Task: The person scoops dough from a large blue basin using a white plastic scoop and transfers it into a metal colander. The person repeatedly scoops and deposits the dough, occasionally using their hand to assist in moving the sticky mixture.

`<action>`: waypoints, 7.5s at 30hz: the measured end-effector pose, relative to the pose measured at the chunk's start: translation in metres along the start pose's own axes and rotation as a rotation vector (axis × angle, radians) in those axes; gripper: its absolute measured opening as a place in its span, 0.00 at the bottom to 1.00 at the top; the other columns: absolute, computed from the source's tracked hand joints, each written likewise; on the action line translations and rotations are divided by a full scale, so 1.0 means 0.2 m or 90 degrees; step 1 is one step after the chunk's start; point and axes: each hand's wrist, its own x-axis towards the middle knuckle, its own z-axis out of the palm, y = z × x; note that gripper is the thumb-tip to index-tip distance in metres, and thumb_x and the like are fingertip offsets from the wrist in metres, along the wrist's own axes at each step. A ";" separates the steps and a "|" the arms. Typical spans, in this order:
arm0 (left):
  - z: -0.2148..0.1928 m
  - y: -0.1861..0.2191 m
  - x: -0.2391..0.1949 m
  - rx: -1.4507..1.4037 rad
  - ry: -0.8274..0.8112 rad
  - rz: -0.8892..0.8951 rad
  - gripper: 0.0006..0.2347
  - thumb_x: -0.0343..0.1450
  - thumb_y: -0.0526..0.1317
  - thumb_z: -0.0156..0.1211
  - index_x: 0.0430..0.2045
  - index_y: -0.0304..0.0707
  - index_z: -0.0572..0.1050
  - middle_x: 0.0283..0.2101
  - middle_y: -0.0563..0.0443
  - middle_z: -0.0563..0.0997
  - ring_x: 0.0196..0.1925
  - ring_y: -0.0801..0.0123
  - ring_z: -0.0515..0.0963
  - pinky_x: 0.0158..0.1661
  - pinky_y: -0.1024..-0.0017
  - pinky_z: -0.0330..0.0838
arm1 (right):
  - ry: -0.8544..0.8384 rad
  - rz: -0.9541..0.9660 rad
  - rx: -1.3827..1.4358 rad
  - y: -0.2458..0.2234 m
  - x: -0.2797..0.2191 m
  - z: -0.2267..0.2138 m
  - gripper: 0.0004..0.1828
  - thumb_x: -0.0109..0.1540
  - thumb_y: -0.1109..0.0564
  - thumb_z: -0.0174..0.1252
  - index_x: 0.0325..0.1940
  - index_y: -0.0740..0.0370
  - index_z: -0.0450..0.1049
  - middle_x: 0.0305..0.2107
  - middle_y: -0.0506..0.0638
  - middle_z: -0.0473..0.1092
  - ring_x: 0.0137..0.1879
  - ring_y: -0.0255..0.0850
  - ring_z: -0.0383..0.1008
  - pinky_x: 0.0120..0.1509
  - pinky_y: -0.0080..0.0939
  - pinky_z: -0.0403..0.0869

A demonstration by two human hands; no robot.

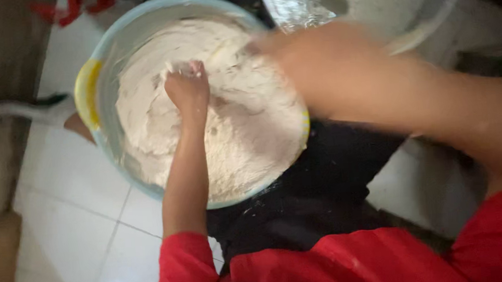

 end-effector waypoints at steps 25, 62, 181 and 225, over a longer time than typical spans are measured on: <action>0.19 0.58 -0.45 -0.276 -0.002 0.346 0.12 0.66 0.41 0.71 0.19 0.37 0.74 0.24 0.40 0.78 0.29 0.43 0.79 0.32 0.55 0.74 | 0.209 0.055 0.330 0.54 0.02 0.43 0.21 0.72 0.55 0.56 0.69 0.61 0.70 0.37 0.58 0.75 0.41 0.52 0.79 0.44 0.47 0.75; 0.21 0.63 -0.54 -0.393 -0.079 0.278 0.13 0.63 0.41 0.75 0.30 0.36 0.73 0.28 0.44 0.82 0.31 0.54 0.86 0.33 0.64 0.78 | 0.274 -0.130 0.283 0.41 0.01 0.53 0.23 0.71 0.57 0.57 0.70 0.65 0.70 0.55 0.65 0.75 0.59 0.56 0.77 0.61 0.50 0.75; 0.18 0.61 -0.44 -0.052 -0.098 0.222 0.25 0.62 0.59 0.74 0.31 0.31 0.82 0.38 0.28 0.81 0.43 0.37 0.79 0.48 0.47 0.73 | 0.342 -0.092 0.203 0.57 0.05 0.45 0.20 0.68 0.63 0.59 0.66 0.69 0.71 0.49 0.63 0.76 0.53 0.53 0.79 0.58 0.47 0.76; 0.09 0.51 -0.51 -0.274 0.000 0.067 0.23 0.64 0.51 0.66 0.44 0.30 0.75 0.37 0.31 0.83 0.43 0.39 0.81 0.46 0.51 0.74 | 0.296 -0.076 0.361 0.12 -0.01 0.71 0.09 0.76 0.58 0.55 0.57 0.68 0.72 0.46 0.57 0.76 0.49 0.46 0.77 0.58 0.45 0.73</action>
